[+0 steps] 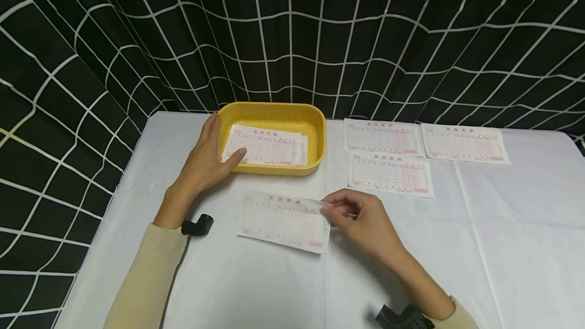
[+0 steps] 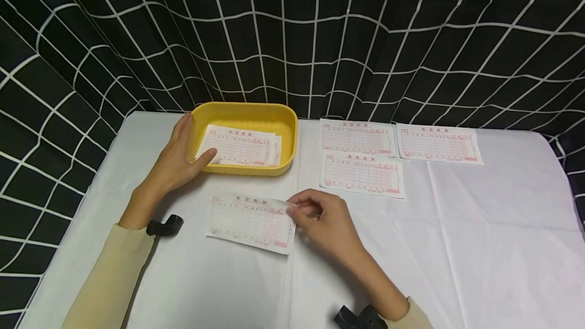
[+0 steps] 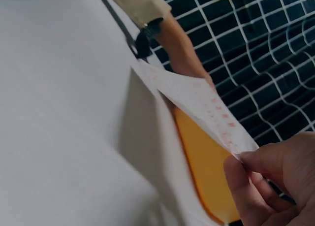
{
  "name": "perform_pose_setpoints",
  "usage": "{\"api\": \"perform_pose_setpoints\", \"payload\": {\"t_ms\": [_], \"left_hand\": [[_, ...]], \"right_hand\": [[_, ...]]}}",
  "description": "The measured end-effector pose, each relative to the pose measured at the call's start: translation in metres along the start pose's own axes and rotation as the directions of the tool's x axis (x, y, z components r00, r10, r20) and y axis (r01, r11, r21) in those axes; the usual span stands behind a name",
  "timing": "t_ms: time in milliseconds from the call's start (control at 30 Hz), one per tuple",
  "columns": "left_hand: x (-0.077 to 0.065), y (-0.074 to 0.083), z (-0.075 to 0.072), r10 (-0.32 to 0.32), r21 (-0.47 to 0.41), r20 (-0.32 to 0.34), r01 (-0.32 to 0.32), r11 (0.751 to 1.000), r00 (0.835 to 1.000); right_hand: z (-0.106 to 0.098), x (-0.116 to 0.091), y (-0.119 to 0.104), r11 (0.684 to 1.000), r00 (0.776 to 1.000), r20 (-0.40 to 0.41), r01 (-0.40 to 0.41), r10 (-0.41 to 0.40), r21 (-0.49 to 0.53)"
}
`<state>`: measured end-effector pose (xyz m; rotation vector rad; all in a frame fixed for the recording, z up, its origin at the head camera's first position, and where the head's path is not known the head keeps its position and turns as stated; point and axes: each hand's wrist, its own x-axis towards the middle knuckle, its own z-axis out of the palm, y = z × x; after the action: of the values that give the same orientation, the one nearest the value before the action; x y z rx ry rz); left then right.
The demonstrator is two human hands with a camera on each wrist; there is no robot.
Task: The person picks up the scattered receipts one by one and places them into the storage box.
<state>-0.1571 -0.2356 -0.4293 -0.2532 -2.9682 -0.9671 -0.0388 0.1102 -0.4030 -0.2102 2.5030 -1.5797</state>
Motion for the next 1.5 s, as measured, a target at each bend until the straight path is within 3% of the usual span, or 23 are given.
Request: {"api": "perform_pose_setpoints", "payload": {"t_ms": [333, 700, 1100, 1367, 1500], "left_hand": [[-0.001, -0.002, 0.000, -0.001, 0.010, -0.009, 0.001, 1.000, 1.000], [0.000, -0.001, 0.000, -0.011, 0.009, 0.004, 0.011, 1.000, 1.000], [0.002, -0.002, 0.002, -0.019, 0.010, 0.009, 0.019, 1.000, 1.000], [0.001, -0.002, 0.002, -0.008, 0.009, 0.008, 0.007, 1.000, 1.000], [0.001, -0.002, 0.001, 0.003, 0.008, 0.002, -0.003, 1.000, 1.000]], "right_hand": [[-0.030, 0.028, -0.015, 0.997, 0.999, -0.034, -0.030, 0.032, 0.064], [-0.053, 0.071, -0.027, 0.998, 0.992, -0.126, 0.017, -0.009, 0.061], [-0.042, 0.128, -0.044, 1.000, 0.990, -0.141, 0.012, -0.011, 0.007], [-0.031, 0.146, -0.048, 0.987, 0.991, -0.111, 0.061, -0.077, -0.147], [-0.026, 0.151, -0.049, 0.980, 0.989, -0.099, 0.096, -0.114, -0.175]]}}
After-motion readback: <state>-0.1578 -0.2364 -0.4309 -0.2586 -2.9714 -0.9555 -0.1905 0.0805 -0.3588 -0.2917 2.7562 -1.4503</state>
